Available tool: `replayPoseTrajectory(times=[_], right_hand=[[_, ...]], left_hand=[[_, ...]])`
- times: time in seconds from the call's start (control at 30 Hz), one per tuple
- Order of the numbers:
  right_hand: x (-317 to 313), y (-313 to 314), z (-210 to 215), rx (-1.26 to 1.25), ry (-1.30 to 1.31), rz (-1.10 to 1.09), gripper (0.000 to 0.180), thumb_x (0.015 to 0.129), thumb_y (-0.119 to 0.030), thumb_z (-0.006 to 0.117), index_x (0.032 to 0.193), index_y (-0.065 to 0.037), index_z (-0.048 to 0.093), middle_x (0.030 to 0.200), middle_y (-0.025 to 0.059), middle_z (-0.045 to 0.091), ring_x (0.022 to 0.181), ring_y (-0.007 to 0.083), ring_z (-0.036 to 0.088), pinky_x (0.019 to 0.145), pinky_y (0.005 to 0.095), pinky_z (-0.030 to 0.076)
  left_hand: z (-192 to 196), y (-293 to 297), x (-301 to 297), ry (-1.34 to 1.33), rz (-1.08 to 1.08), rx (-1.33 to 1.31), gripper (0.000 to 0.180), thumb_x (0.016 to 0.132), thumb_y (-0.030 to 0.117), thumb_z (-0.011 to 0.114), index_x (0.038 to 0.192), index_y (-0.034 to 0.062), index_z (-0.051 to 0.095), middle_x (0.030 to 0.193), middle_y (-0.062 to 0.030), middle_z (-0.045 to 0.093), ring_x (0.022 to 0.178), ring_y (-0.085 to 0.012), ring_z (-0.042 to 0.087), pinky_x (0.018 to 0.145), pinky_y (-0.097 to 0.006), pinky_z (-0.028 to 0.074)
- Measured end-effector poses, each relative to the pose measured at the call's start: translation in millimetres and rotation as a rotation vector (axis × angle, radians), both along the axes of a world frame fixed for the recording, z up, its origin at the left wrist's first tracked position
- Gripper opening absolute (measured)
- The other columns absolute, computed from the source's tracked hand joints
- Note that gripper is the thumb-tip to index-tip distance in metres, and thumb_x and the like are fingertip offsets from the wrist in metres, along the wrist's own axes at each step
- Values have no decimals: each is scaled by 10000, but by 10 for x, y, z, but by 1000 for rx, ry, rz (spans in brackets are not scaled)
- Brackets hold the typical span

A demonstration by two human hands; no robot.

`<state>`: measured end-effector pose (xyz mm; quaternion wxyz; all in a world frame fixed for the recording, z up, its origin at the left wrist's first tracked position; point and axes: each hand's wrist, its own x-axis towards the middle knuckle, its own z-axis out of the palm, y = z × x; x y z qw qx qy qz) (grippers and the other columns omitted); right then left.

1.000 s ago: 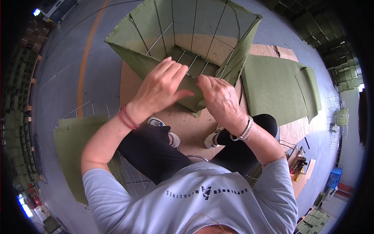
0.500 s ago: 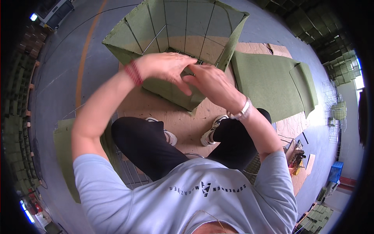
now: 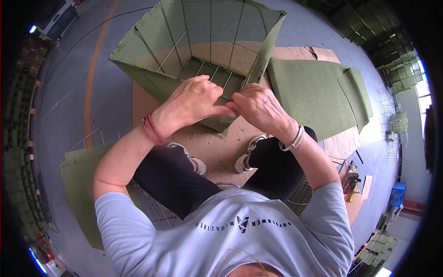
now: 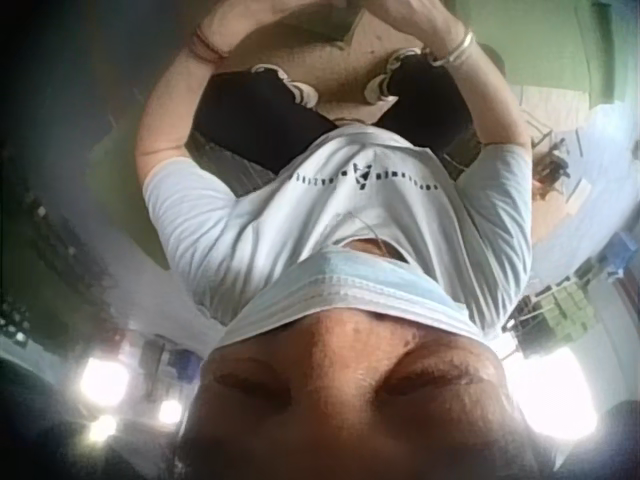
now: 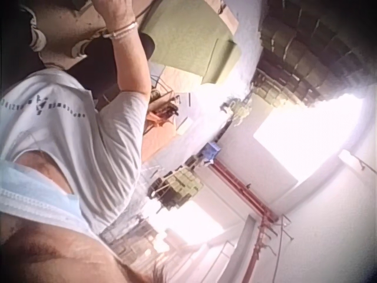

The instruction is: Assembling a wire frame by attaching fabric panels using a hot glue gun.

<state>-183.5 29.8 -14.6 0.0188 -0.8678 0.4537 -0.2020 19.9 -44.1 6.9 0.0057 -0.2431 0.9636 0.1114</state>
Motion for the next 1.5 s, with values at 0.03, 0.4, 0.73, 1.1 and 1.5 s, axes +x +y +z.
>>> replayPoseTrajectory(times=[0.03, 0.4, 0.73, 1.1, 1.5], right_hand=[[-5, -19, 27, 0, 3, -8, 314, 873, -203, 703, 688, -27, 520, 555, 105, 533, 661, 313, 604, 764, 411, 496], [-177, 112, -17, -178, -160, 120, 260, 807, -182, 749, 918, -12, 586, 947, 147, 673, 958, 317, 665, 1035, 467, 481], [249, 10, -74, -54, -94, 76, 238, 818, -164, 722, 751, -27, 540, 831, 155, 669, 821, 309, 664, 783, 379, 543], [-303, -561, 33, -262, -248, -74, 267, 919, -216, 647, 1092, -14, 667, 1071, 139, 693, 1058, 297, 648, 1094, 465, 425], [-556, -1027, 342, 459, -170, -89, 386, 919, -393, 679, 1028, -27, 735, 907, 131, 724, 797, 243, 678, 738, 368, 526]], left_hand=[[98, -37, -72, 3, -8, 0, 557, 778, 515, 717, 898, -19, 615, 908, -128, 645, 935, -328, 631, 845, -422, 518], [-348, 330, -45, 658, -3, -195, 453, 704, 256, 811, 1026, 6, 613, 953, -112, 594, 942, -297, 591, 900, -418, 478], [-424, 7, 215, 734, -94, -264, 587, 678, 616, 719, 778, 60, 561, 755, -66, 544, 815, -249, 588, 917, -427, 427], [-307, 643, 796, 711, 208, -429, 639, 840, 545, 668, 1144, -17, 649, 1041, -131, 646, 1015, -331, 630, 972, -505, 472], [-480, 640, 690, 689, 371, -571, 450, 712, 326, 828, 979, -2, 675, 862, -100, 664, 797, -288, 644, 736, -394, 532]])
